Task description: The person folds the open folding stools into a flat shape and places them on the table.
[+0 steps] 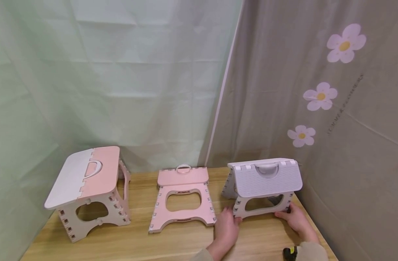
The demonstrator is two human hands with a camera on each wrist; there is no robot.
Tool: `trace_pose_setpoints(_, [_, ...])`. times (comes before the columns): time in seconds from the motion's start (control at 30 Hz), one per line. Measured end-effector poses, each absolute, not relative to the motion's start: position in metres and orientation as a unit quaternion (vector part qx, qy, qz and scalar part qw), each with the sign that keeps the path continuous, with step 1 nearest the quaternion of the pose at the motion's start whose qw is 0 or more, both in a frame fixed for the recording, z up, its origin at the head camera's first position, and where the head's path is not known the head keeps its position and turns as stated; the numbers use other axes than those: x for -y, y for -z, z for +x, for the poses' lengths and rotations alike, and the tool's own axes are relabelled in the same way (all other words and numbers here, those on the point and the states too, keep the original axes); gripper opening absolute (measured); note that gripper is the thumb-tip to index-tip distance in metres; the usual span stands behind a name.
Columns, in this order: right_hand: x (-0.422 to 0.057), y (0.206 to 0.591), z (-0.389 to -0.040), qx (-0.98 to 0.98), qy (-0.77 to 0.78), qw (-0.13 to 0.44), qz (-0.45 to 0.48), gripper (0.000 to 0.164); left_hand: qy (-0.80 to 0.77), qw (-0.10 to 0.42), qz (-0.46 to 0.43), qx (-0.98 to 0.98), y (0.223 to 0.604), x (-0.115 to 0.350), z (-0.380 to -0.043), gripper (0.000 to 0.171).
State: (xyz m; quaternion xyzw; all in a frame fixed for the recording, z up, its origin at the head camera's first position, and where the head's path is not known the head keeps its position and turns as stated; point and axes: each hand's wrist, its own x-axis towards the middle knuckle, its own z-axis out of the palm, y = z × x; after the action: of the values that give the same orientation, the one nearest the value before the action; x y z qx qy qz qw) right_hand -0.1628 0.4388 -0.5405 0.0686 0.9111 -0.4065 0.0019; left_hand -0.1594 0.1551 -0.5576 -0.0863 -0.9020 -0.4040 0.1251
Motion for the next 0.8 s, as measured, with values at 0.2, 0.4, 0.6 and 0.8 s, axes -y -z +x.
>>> trace_pose_setpoints(0.2, [-0.4389,0.5402,-0.1629,-0.908,0.412,0.004,0.072,0.049,0.403,0.129,-0.086,0.902,0.5579,-0.1559,-0.1602,0.039])
trace_pose_setpoints(0.4, [-0.4386,0.5396,-0.1629,-0.909,0.41,0.002,0.072,0.049,0.406,0.125,-0.085,0.901,0.5577,-0.1565,-0.1603,0.038])
trace_pose_setpoints(0.6, [-0.4389,0.5416,-0.1625,-0.903,0.423,0.007,0.074,0.048,0.407,0.133,-0.084,0.9,0.556,-0.1561,-0.1578,0.036])
trace_pose_setpoints(0.8, [-0.4385,0.5429,-0.165,-0.897,0.435,0.013,0.078,0.049,0.407,0.148,-0.087,0.897,0.556,-0.1546,-0.1563,0.035])
